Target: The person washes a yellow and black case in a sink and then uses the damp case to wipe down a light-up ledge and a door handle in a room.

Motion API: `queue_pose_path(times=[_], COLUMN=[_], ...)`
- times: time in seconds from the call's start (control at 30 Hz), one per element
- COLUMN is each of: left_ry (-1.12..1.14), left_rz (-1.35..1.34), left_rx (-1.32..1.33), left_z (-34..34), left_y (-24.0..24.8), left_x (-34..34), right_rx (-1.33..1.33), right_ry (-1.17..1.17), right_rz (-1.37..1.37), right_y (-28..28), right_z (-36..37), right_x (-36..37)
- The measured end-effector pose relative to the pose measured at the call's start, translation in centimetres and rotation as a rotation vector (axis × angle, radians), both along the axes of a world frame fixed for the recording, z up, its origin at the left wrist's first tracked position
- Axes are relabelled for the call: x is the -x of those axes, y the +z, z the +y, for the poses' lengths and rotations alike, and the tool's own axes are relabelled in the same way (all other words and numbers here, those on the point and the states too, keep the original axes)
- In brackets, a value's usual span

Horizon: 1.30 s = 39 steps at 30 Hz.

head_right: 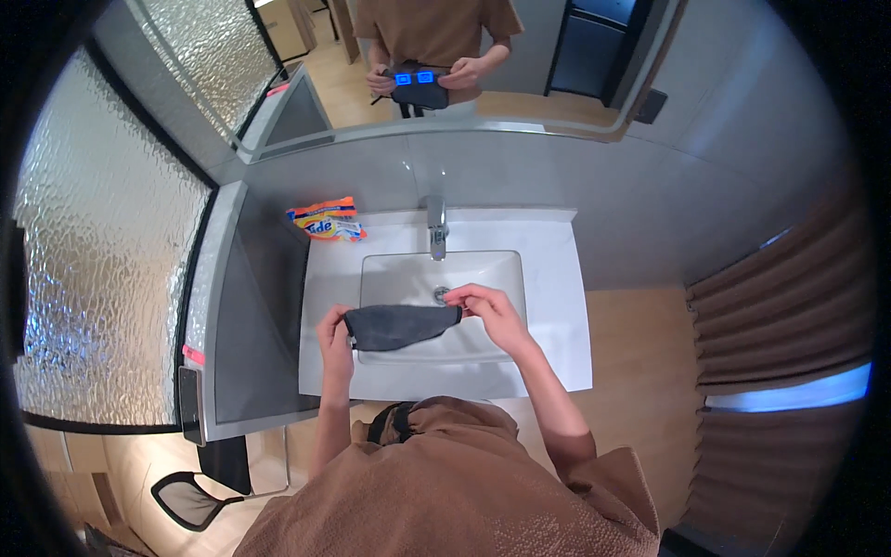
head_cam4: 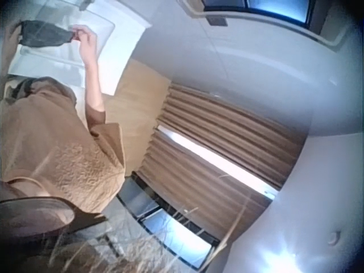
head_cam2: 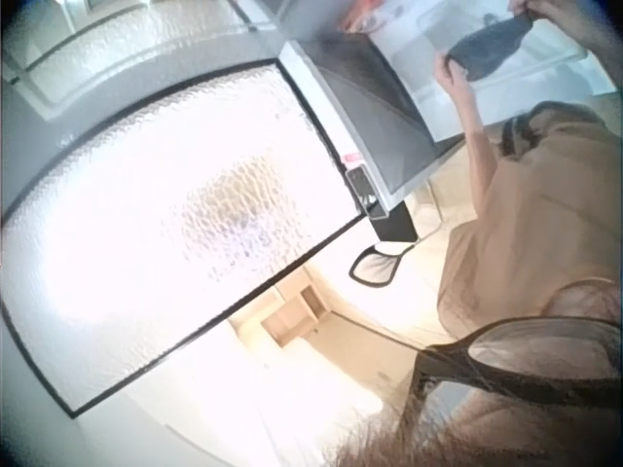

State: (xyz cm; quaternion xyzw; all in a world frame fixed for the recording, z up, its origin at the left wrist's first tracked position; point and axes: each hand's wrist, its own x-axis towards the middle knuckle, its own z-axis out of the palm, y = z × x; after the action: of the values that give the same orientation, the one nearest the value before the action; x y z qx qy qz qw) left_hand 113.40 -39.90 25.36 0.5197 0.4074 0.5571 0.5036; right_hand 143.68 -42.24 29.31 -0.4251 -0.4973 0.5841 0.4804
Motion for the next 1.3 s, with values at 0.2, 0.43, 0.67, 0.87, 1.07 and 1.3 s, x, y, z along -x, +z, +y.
queue_pose_path(times=[0.2,0.43,0.67,0.87,1.07,1.3], left_ry=[0.134,0.418,0.454,0.438,0.482,0.693], left_rz=[-0.024,0.057,-0.116,-0.662,-0.151,0.565], left_rx=[0.119,0.143,0.339,0.606,0.492,-0.132], left_z=[-4.7,-9.1,-12.5,-14.3,-12.0,-9.0], left_y=[-2.9,-3.8,-5.8,-9.3,-5.0,-3.7], left_x=[2.1,5.3,8.1,8.9,10.8,13.9], right_rx=[-0.212,-0.105,-0.147,-0.349,-0.426,-0.631], right_ry=[0.019,0.055,0.390,0.441,0.493,0.482], right_rz=[-0.534,-0.445,-0.625,-0.783,-0.678,-0.551], right_y=[-3.1,-4.5,-2.1,-3.0,-4.0,-5.6], right_z=[-1.2,-0.2,1.9,3.2,8.6,9.7], right_x=[5.8,10.2,13.1,16.5,19.9,21.6])
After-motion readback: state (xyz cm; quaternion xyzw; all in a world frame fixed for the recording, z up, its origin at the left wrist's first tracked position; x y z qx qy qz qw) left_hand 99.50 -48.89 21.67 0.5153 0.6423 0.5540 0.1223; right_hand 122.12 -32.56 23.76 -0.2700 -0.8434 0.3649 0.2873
